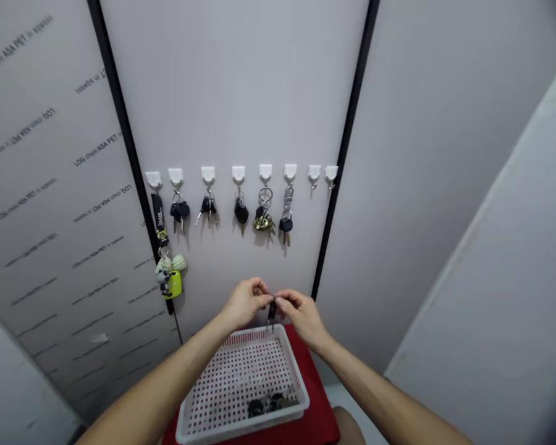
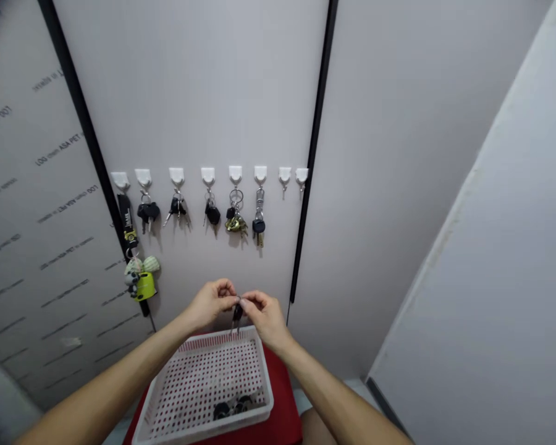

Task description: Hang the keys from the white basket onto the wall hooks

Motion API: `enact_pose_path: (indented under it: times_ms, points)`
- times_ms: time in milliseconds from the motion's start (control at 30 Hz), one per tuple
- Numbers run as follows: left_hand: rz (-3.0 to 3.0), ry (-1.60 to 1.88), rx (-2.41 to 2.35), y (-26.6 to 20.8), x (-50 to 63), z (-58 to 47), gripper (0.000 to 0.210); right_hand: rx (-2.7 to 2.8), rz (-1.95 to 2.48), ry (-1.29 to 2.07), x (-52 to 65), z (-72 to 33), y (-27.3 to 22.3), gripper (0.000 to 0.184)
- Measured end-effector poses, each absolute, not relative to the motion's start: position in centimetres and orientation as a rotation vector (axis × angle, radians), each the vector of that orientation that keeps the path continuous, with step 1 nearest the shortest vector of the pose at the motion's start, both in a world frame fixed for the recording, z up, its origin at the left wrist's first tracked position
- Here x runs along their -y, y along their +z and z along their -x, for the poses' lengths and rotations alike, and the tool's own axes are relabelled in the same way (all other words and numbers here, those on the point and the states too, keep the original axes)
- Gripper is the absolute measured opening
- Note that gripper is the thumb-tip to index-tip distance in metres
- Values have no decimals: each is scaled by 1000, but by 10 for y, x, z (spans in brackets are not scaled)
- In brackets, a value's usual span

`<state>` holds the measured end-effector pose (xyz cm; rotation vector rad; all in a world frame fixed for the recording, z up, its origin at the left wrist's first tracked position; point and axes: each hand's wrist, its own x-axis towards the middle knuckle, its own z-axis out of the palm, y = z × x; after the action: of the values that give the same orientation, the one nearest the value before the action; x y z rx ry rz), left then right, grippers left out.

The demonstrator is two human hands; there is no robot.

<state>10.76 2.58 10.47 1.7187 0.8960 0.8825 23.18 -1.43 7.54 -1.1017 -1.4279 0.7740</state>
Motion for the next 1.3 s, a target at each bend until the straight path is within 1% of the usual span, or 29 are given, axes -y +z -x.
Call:
enact_pose_path:
  times_ms: [100, 200, 367, 500, 600, 733, 833, 900, 967, 1033, 1100, 1167, 1233, 1300]
  points:
    - [-1765, 1002, -896, 119, -26, -125, 7, 1368, 1132, 763, 14, -243, 98, 16]
    - [-1834, 1128, -813, 141, -27, -144, 4, 1340, 1152, 643, 11, -258, 132, 15]
    - [-2031, 1316, -594, 191, -29, -173, 24, 1233, 1022, 400, -10, -285, 198, 13]
    - [-2218, 1337, -727, 223, -31, -185, 35, 1095, 1003, 279, -35, -297, 236, 12]
    - [-2302, 1308, -811, 229, -30, -186, 35, 1035, 1099, 243, -51, -300, 249, 12]
    - [-2340, 1238, -855, 214, -29, -178, 34, 1009, 1234, 259, -62, -301, 251, 13]
    - [-2296, 1125, -919, 188, -30, -165, 33, 1034, 1269, 294, -63, -302, 242, 11]
    - [-2248, 997, -950, 161, -32, -153, 31, 1063, 1271, 268, -60, -304, 229, 10]
    - [-2190, 825, -972, 124, -31, -136, 32, 1118, 1282, 180, -52, -305, 206, 17]
    - [-2133, 632, -999, 81, -26, -117, 33, 1259, 1328, 106, -39, -302, 172, 23]
    - [-2113, 435, -1039, 40, -15, -98, 33, 1570, 1405, 162, -18, -293, 131, 22]
    - [-2160, 277, -1075, 9, -1, -83, 33, 2020, 1439, 353, 6, -279, 89, 21]
    - [-2226, 178, -1084, -7, 12, -75, 33, 2412, 1396, 487, 26, -263, 53, 21]
    - [-2265, 116, -1065, -12, 19, -74, 31, 2648, 1378, 454, 38, -247, 28, 24]
